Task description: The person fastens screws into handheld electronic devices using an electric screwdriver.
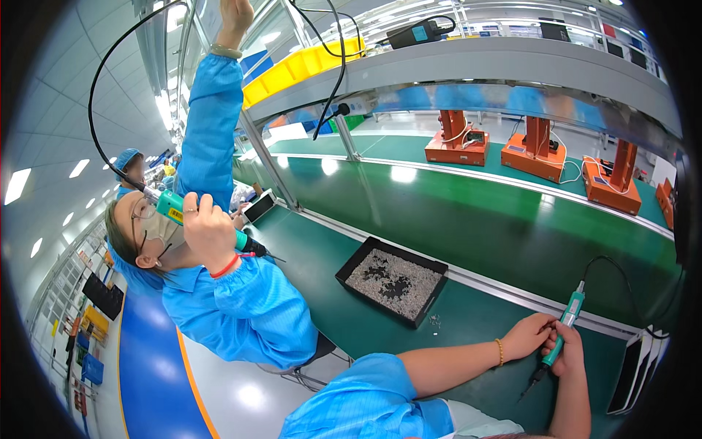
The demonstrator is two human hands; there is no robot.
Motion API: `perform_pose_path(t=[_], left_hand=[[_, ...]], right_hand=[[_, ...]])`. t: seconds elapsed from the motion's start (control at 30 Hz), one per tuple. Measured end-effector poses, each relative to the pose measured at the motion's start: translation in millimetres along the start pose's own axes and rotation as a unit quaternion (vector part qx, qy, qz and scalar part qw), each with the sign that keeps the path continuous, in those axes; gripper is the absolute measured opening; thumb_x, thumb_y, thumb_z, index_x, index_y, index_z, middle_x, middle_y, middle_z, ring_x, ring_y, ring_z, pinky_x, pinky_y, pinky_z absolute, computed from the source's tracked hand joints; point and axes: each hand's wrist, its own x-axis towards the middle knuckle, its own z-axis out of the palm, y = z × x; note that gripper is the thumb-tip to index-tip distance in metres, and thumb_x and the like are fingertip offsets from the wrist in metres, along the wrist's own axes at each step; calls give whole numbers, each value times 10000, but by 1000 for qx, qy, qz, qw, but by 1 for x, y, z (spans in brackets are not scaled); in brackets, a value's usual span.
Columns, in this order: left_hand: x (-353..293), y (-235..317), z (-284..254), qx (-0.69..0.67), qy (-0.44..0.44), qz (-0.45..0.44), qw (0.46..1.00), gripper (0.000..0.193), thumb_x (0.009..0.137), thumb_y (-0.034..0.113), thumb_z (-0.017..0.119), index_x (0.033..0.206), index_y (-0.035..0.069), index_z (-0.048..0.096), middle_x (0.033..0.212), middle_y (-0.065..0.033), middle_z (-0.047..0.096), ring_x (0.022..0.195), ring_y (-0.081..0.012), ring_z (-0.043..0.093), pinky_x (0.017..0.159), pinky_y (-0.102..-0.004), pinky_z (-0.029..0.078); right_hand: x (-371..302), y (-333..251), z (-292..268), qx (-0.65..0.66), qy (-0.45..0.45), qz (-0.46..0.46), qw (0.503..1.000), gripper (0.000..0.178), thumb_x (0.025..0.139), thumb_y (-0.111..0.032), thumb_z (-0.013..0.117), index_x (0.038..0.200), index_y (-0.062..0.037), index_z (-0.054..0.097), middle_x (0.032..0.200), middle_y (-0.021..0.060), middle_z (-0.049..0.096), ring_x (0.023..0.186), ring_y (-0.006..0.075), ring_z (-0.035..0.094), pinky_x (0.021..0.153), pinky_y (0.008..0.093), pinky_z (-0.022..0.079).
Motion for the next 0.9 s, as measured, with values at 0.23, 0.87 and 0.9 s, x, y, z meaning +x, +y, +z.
perform_pose_path(t=[0.23,0.87,0.9], left_hand=[[1,-4,1,0,0,0,1000,305,960,72,499,1246,-24,537,959,-82,638,827,-142,614,776,-285,516],[1,-1,-1,27,-6,13,1000,329,952,81,510,1262,-25,531,998,-88,629,862,-140,604,797,-280,499],[1,-1,-1,26,-8,14,1000,329,952,81,510,1262,-25,531,998,-88,629,862,-140,604,797,-280,499]], right_hand=[[-1,0,1,5,-6,-1,1000,157,910,-194,592,916,-60,508,685,27,520,538,124,498,461,298,427],[1,-1,-1,4,-12,0,1000,162,907,-189,596,885,-60,501,689,29,518,555,136,508,473,304,432],[1,-1,-1,4,-14,1,1000,160,908,-187,595,894,-59,500,688,30,516,557,137,509,476,306,433]])
